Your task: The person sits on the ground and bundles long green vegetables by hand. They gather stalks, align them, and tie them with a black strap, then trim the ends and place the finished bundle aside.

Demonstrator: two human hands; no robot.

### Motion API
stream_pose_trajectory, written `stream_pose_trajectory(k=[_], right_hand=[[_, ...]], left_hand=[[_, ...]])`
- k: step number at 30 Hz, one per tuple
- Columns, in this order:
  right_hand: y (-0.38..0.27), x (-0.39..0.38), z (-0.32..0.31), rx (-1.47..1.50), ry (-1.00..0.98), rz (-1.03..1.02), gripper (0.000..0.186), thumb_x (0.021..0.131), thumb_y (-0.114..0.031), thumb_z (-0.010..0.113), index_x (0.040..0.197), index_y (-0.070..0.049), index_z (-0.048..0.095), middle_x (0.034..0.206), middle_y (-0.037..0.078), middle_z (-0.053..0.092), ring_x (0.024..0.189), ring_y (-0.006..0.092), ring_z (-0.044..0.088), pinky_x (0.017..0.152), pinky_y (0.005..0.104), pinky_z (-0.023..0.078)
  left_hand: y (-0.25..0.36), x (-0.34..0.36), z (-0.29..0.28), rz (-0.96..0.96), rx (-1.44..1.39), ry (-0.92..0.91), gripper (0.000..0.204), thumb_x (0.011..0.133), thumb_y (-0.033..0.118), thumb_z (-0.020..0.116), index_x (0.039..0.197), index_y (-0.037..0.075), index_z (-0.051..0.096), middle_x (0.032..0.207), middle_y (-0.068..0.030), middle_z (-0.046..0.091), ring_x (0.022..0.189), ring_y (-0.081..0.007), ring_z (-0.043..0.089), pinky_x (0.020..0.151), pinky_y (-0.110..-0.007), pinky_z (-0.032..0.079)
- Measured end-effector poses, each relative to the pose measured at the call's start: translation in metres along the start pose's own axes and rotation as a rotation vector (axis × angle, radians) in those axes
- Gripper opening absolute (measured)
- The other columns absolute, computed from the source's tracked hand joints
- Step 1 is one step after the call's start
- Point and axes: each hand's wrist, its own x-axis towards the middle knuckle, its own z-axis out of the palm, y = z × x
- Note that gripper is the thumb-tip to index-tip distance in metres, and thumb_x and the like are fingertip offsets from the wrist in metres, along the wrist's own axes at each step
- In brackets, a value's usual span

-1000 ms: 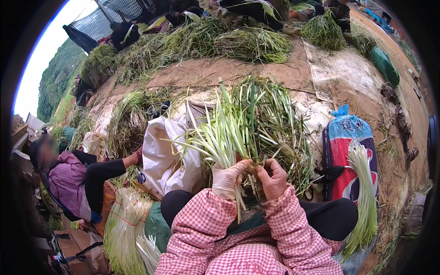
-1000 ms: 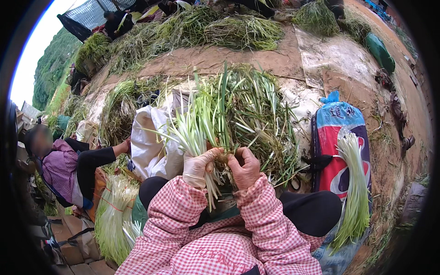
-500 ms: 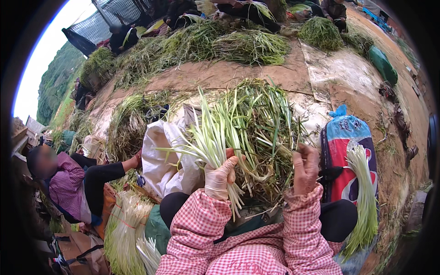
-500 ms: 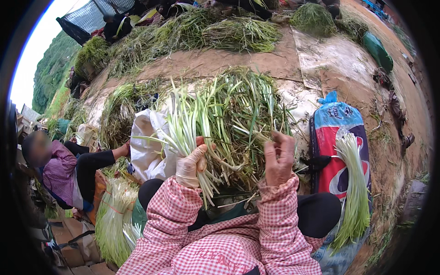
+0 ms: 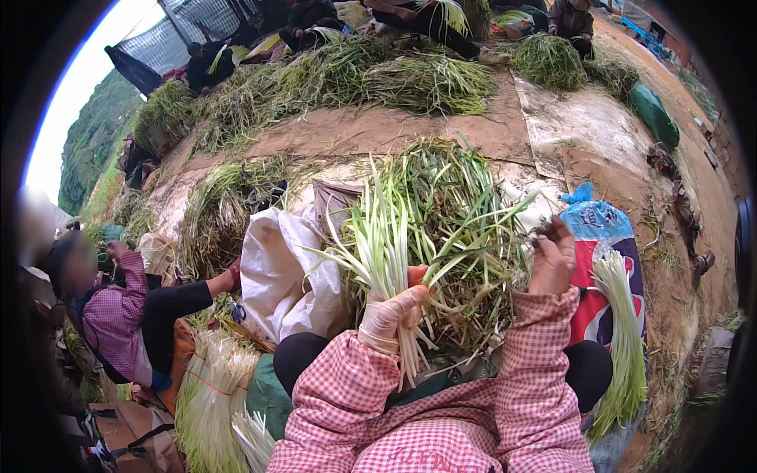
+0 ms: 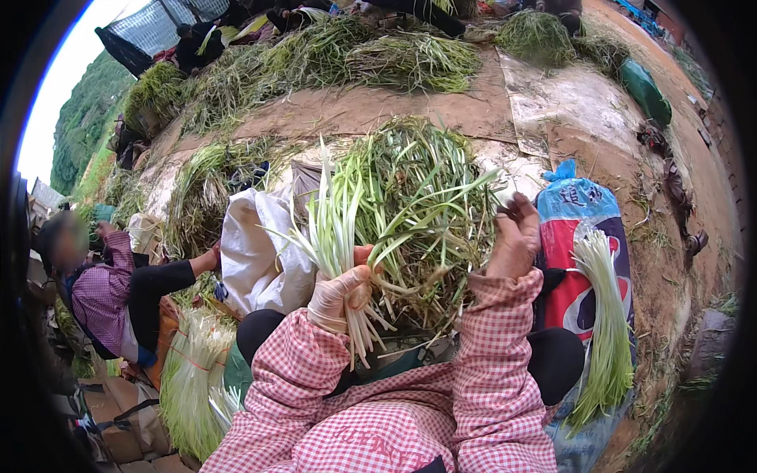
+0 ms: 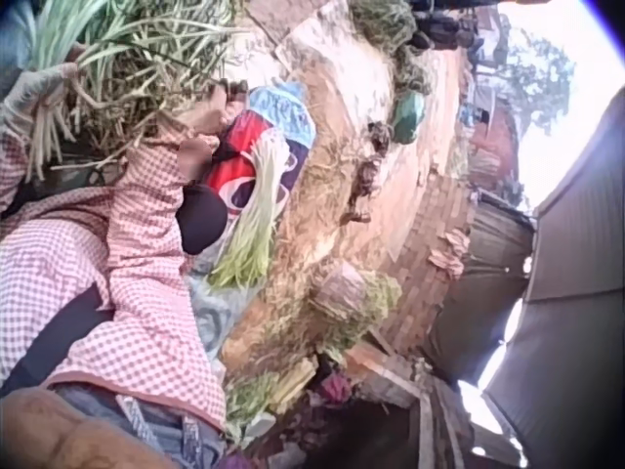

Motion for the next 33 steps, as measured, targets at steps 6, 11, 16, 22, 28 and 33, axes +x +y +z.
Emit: stream_pose_trajectory(k=[6,11,16,22,28,33], right_hand=[[-0.020,-0.045,0.001,-0.247,-0.020,0.008,0.016,0.084,-0.002,0.050,0.098,-0.003,0.058,0.081,0.002,0.059,0.065,0.0079,0.052,0.057,0.0202,0.041],[-0.017,-0.091,0.043,-0.554,-0.808,0.162,0.029,0.086,-0.020,0.060,0.102,0.003,0.059,0.093,0.008,0.057,0.079,0.0122,0.054,0.071,0.0235,0.045],[0.005,-0.093,0.039,-0.118,-0.663,0.462,0.017,0.084,-0.011,0.061,0.097,-0.001,0.059,0.091,0.003,0.059,0.081,0.0071,0.055,0.071,0.0196,0.045],[0.002,-0.100,0.043,-0.135,-0.563,0.414,0.009,0.085,-0.007,0.059,0.093,-0.002,0.055,0.083,0.000,0.060,0.076,0.0046,0.055,0.069,0.0180,0.045],[0.002,-0.098,0.037,-0.202,-0.555,0.335,0.023,0.087,-0.010,0.058,0.106,0.000,0.051,0.095,0.004,0.058,0.083,0.0091,0.054,0.073,0.0222,0.045],[0.011,-0.108,0.029,-0.556,-0.743,0.314,0.021,0.082,-0.013,0.064,0.095,0.002,0.058,0.079,0.003,0.061,0.073,0.0073,0.056,0.066,0.0216,0.046]], left_hand=[[-0.005,0.002,-0.001,0.002,0.084,0.091,0.025,0.077,0.004,0.065,0.101,0.001,0.058,0.078,-0.0112,0.066,0.039,-0.0062,0.043,0.036,-0.018,0.034],[-0.015,0.003,0.005,0.093,0.146,0.111,0.015,0.080,0.004,0.065,0.094,0.002,0.061,0.066,-0.0037,0.061,0.036,-0.0060,0.043,0.033,-0.018,0.032],[-0.017,0.000,0.007,0.085,0.203,0.104,0.018,0.077,0.007,0.069,0.094,0.004,0.063,0.064,0.0006,0.059,0.039,-0.0055,0.044,0.034,-0.019,0.032],[-0.020,-0.001,0.022,0.127,0.248,0.231,0.018,0.074,0.005,0.071,0.090,0.005,0.064,0.066,0.0011,0.061,0.044,-0.0040,0.046,0.036,-0.018,0.032],[-0.024,0.006,0.018,0.169,0.308,0.265,0.015,0.077,0.007,0.070,0.091,0.003,0.067,0.066,0.0005,0.062,0.040,-0.0029,0.043,0.034,-0.017,0.029],[-0.022,0.007,0.016,0.204,0.263,0.258,0.019,0.076,0.005,0.070,0.094,0.000,0.066,0.072,-0.0051,0.065,0.037,-0.0032,0.040,0.033,-0.016,0.028]])
